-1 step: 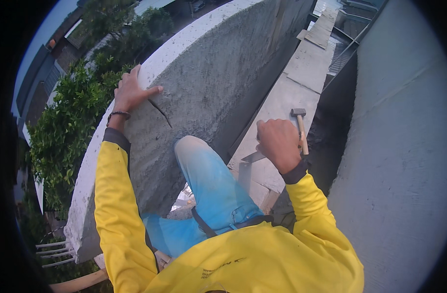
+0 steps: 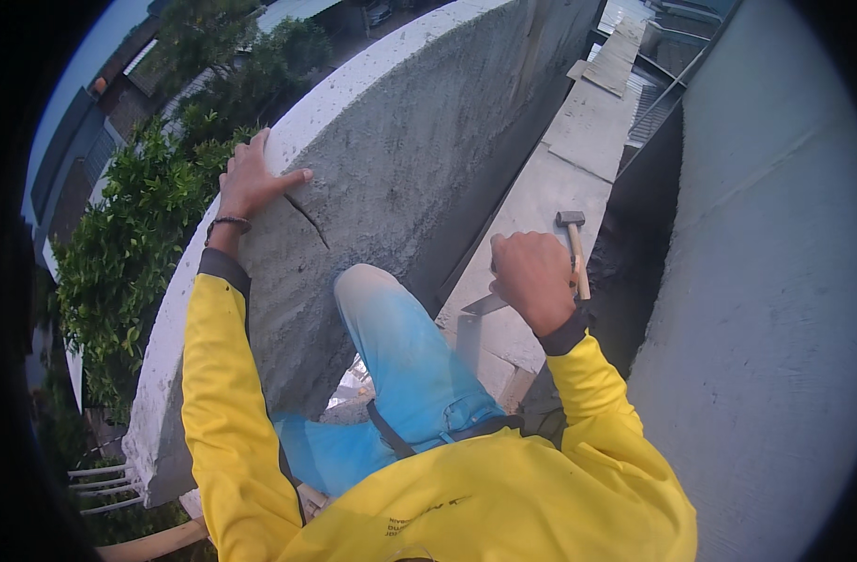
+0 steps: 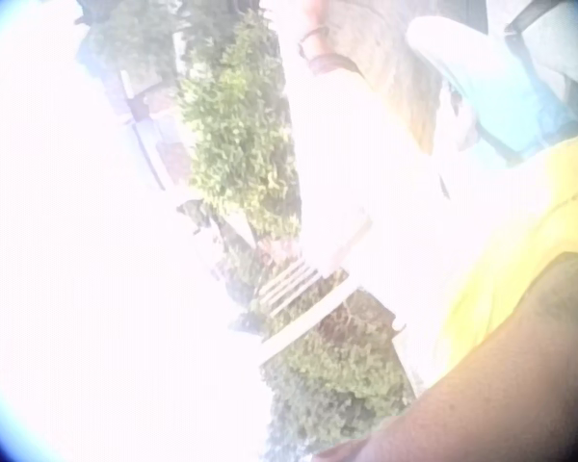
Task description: The person uses a hand saw to cut a concrete block while sitting on a rooftop. They hold the saw with both hands and make repeated back-and-forth motions to create a cut line in the concrete.
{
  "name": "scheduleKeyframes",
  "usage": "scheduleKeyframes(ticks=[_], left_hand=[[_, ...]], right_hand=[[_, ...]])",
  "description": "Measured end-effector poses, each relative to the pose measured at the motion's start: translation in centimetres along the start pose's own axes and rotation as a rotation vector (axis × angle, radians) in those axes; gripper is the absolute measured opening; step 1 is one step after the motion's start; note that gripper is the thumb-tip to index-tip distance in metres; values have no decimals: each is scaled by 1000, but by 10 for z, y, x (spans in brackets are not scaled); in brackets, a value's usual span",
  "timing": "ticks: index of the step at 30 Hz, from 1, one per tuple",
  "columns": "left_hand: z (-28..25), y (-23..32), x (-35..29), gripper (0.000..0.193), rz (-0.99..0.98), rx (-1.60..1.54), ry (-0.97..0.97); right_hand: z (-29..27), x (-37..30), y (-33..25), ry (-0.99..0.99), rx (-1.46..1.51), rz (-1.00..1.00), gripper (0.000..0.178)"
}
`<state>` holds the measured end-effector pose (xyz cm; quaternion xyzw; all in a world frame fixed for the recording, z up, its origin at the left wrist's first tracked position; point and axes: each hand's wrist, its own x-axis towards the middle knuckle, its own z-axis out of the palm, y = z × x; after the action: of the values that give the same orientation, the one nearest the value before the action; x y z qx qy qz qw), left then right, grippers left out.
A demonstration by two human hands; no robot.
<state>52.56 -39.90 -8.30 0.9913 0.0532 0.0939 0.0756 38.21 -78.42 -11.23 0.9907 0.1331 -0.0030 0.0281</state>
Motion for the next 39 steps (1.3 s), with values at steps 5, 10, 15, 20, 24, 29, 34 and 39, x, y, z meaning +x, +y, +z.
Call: scheduleKeyframes(ticks=[5,10,15,20,24,29,34,39], left_hand=[[-3,3,-1,122,-9,-14,-13],[-5,4,-5,120,-1,-7,0],[-6,5,-6,120,1,-26,-11],[-4,3,-5,120,7,-22,1],[-4,3,-5,120,6,-22,-2],[-5,4,-5,120,6,-19,-8],[-2,3,-4,120,6,-11,12],[0,3,-3,120,3,23,23]], right_hand=[[1,2,0,7,-9,8,37],[3,-2,1,6,-7,25,19],[5,-8,2,61,-16,16,18],[5,-13,4,75,-1,33,19],[5,-17,4,89,-14,24,19],[5,-21,4,81,-5,37,17],[4,-20,4,73,-13,57,16],[2,-18,3,13,-46,57,38]])
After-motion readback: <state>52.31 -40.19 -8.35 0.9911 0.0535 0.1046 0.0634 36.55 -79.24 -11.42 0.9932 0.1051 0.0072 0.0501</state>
